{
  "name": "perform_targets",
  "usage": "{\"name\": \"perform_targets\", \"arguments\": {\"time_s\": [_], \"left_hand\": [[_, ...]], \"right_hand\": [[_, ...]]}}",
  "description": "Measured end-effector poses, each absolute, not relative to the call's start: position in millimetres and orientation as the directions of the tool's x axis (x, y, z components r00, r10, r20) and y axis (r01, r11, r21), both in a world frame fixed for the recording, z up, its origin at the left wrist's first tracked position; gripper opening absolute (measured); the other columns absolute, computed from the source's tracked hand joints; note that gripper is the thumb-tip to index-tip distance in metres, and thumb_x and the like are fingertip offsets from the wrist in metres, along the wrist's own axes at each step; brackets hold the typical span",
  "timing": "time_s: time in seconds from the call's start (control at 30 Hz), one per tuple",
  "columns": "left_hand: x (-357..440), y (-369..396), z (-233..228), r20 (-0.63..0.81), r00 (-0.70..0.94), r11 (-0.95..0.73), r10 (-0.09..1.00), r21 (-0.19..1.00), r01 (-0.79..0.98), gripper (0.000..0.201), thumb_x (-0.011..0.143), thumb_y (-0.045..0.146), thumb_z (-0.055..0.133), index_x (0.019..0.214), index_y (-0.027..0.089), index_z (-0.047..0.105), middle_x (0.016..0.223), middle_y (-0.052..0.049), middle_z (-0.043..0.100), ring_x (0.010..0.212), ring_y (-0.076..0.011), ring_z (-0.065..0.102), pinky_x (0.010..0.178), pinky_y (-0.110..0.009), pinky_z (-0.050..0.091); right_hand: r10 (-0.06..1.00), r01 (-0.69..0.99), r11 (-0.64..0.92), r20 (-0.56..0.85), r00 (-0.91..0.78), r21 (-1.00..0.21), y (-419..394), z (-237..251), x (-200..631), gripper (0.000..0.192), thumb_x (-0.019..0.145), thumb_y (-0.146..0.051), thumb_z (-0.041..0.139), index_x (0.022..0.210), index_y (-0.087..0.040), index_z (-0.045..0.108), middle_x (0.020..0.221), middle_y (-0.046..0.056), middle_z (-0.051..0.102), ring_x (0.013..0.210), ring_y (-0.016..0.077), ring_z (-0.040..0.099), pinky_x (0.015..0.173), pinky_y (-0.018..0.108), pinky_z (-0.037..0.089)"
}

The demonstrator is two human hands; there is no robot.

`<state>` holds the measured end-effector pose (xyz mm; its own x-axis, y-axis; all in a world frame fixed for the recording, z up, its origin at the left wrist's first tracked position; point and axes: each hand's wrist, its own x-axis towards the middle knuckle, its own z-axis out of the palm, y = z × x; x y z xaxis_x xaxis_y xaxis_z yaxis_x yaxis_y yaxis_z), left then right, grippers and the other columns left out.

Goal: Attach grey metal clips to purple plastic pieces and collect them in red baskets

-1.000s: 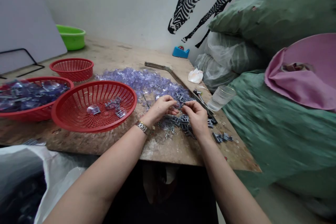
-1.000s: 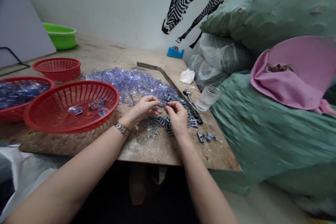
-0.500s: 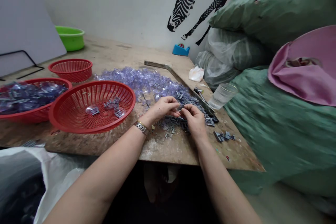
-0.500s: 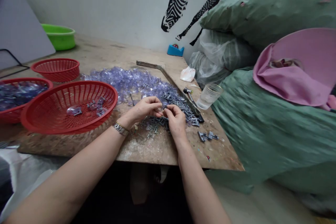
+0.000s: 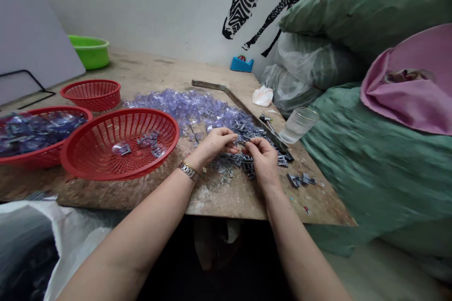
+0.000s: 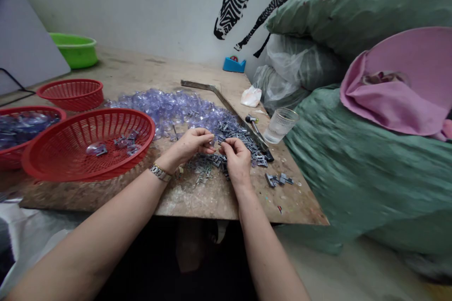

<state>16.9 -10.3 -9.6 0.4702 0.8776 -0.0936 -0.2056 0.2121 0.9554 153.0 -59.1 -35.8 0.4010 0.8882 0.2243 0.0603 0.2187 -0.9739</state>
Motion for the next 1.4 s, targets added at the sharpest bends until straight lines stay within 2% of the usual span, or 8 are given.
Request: {"name": "perform_targets", "arguments": {"time_s": [0.4, 0.63, 0.8, 1.03, 1.3, 1.4], "left_hand": [[19, -14, -7, -0.083, 0.471, 0.171, 0.878, 0.974, -0.148, 0.018, 0.085, 0.012, 0.059, 0.068, 0.012, 0.05, 0.056, 0.003, 0.056, 0.047, -0.0065, 0.06, 0.054, -0.018, 0.052], [21, -13, -8, -0.061, 0.46, 0.111, 0.886, 0.99, -0.082, 0.02, 0.084, 0.008, 0.055, 0.065, 0.012, 0.051, 0.052, 0.003, 0.054, 0.047, -0.0061, 0.058, 0.051, -0.016, 0.05], [22, -12, -10, -0.023, 0.466, 0.055, 0.885, 0.997, -0.054, 0.018, 0.083, 0.008, 0.056, 0.066, 0.012, 0.053, 0.051, 0.003, 0.057, 0.045, -0.0063, 0.058, 0.049, -0.015, 0.049], [27, -18, -5, 0.011, 0.436, -0.024, 0.9, 0.999, 0.023, 0.021, 0.084, 0.006, 0.053, 0.064, 0.013, 0.051, 0.047, 0.004, 0.054, 0.042, -0.0063, 0.054, 0.045, -0.016, 0.045], [26, -19, -3, 0.042, 0.444, -0.053, 0.895, 0.999, 0.013, 0.023, 0.085, 0.007, 0.052, 0.063, 0.014, 0.049, 0.048, 0.004, 0.054, 0.043, -0.0062, 0.054, 0.046, -0.016, 0.045], [26, -18, -4, 0.037, 0.445, -0.064, 0.895, 0.997, 0.048, 0.022, 0.084, 0.007, 0.053, 0.063, 0.014, 0.049, 0.049, 0.003, 0.053, 0.043, -0.0066, 0.054, 0.047, -0.017, 0.046]], "right_hand": [[0.871, 0.267, 0.253, 0.339, 0.354, -0.93, -62, -41, 154, 0.012, 0.073, -0.033, 0.063, 0.076, -0.022, 0.06, 0.068, -0.002, 0.061, 0.068, 0.0164, 0.06, 0.069, 0.031, 0.048], [0.836, 0.472, 0.243, 0.43, 0.341, -0.847, -62, -45, 159, 0.01, 0.076, -0.033, 0.061, 0.075, -0.023, 0.06, 0.073, 0.001, 0.064, 0.075, 0.0195, 0.06, 0.073, 0.033, 0.046], [0.808, 0.551, 0.246, 0.483, 0.337, -0.797, -65, -42, 157, 0.01, 0.077, -0.032, 0.059, 0.071, -0.024, 0.059, 0.071, 0.001, 0.064, 0.075, 0.0203, 0.059, 0.072, 0.033, 0.045], [0.783, 0.567, 0.238, 0.501, 0.368, -0.788, -68, -39, 154, 0.012, 0.076, -0.03, 0.058, 0.066, -0.024, 0.055, 0.069, 0.002, 0.062, 0.073, 0.0205, 0.058, 0.071, 0.034, 0.045], [0.834, 0.318, 0.195, 0.328, 0.444, -0.928, -66, -38, 152, 0.012, 0.074, -0.032, 0.06, 0.066, -0.024, 0.055, 0.062, -0.001, 0.061, 0.063, 0.0189, 0.06, 0.066, 0.033, 0.048], [0.839, 0.292, 0.188, 0.308, 0.448, -0.938, -66, -38, 151, 0.012, 0.073, -0.032, 0.062, 0.066, -0.024, 0.056, 0.062, -0.001, 0.061, 0.063, 0.0188, 0.061, 0.065, 0.033, 0.048]]}}
